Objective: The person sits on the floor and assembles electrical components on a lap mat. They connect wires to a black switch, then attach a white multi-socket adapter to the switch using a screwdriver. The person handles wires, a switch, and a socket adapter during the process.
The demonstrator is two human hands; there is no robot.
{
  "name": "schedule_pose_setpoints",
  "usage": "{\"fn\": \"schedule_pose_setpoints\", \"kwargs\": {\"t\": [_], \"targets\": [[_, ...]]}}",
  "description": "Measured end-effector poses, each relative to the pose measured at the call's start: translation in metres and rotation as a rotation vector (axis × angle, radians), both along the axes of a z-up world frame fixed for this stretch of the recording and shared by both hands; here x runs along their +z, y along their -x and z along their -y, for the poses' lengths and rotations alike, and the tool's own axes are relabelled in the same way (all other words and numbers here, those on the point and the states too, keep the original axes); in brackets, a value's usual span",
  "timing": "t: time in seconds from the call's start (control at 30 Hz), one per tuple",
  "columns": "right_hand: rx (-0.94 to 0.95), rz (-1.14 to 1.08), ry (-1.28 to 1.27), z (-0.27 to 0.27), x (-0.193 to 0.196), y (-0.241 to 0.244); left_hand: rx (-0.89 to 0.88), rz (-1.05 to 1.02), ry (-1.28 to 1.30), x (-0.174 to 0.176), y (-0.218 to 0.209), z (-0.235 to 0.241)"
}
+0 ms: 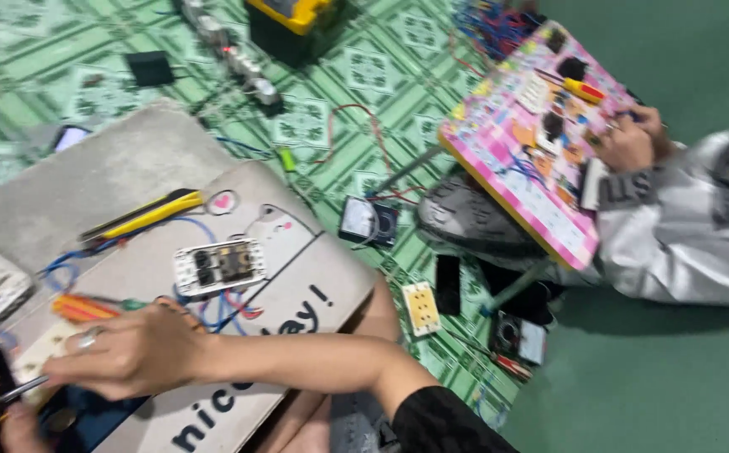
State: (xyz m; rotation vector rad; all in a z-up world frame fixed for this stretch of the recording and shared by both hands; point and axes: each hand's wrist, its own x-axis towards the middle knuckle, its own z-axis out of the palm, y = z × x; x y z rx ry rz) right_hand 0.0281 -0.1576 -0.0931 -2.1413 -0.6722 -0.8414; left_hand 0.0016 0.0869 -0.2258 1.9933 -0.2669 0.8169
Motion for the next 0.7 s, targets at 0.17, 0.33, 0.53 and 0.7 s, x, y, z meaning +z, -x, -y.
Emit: {"fn": "schedule_pose_setpoints", "kwargs": {"t": [0.17,0.33,0.53,0.7], "targets": [[0.180,-0.347,-0.116,0.015,0.032,-0.002,0.035,0.065,0.021,0.156,0.012,0.072],[0.300,-0.516,-0.211,0.013,0.054,-0.012,0.030,0.090,-0.020,0.194,0.005,0.076],[0.372,-0.626,-0.297,0.010,0.054,-0.023,0.037,0.101,0.083,0.211,-0.004,0.078],[0.318,-0.299,-0.244,0.019,0.040,-0.025,0.212,0.109,0.153,0.200,-0.009,0.077]]}}
